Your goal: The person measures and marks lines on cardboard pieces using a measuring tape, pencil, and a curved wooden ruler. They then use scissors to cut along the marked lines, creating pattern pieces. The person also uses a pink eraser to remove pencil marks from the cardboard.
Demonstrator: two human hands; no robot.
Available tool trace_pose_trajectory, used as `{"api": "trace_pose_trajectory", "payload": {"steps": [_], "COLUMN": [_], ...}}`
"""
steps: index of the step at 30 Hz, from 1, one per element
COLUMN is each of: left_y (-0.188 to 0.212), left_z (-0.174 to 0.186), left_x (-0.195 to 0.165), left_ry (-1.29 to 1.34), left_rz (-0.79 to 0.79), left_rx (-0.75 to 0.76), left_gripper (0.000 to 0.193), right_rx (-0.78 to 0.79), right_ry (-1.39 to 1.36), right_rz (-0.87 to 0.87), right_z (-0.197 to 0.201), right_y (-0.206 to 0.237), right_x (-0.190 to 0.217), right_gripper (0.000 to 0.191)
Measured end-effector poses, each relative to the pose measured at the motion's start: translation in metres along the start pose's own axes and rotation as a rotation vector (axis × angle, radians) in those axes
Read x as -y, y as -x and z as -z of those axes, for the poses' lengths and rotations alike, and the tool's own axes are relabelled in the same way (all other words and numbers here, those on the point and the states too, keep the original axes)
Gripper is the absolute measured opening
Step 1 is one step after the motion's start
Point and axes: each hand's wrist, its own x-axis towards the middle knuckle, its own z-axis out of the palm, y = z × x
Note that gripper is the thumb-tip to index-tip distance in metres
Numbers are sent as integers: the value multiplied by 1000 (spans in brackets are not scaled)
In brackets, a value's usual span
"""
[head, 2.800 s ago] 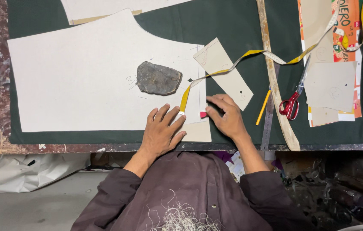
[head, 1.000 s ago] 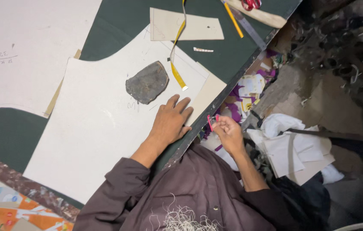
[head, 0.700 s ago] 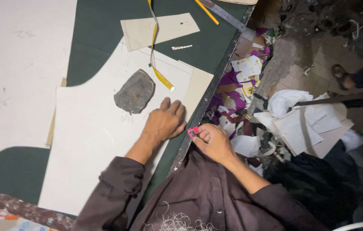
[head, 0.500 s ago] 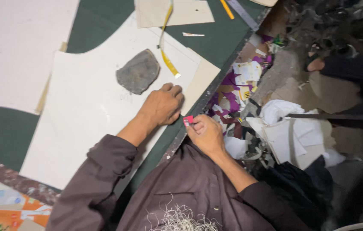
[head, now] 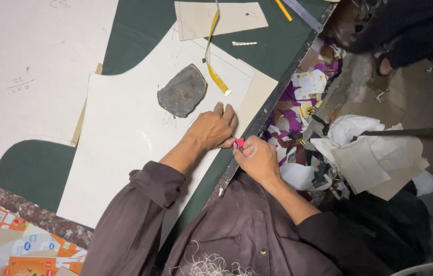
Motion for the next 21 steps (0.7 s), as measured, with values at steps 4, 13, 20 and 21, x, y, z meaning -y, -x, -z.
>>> {"api": "trace_pose_trajectory", "payload": {"steps": [4, 13, 20, 21], "left_y": [17, 37, 42, 42], "left_z": [-4, -27, -26, -25], "left_x": [3, 2, 1, 1], "left_ry": [308, 480, 548, 552], "left_rz": [149, 205, 256, 265], "left_rx": [-148, -385, -422, -414], "left_gripper": [47, 52, 58, 58], "right_rx": [-22, -67, -61, -60], "right_ry": [55, 106, 125, 127], "right_rz": [45, 69, 120, 102], "right_z": [0, -11, -17, -18], "right_y": [-1, -10, -27, -29], "right_x": [5, 13, 28, 29], "right_gripper": [26, 29, 27, 27]}}
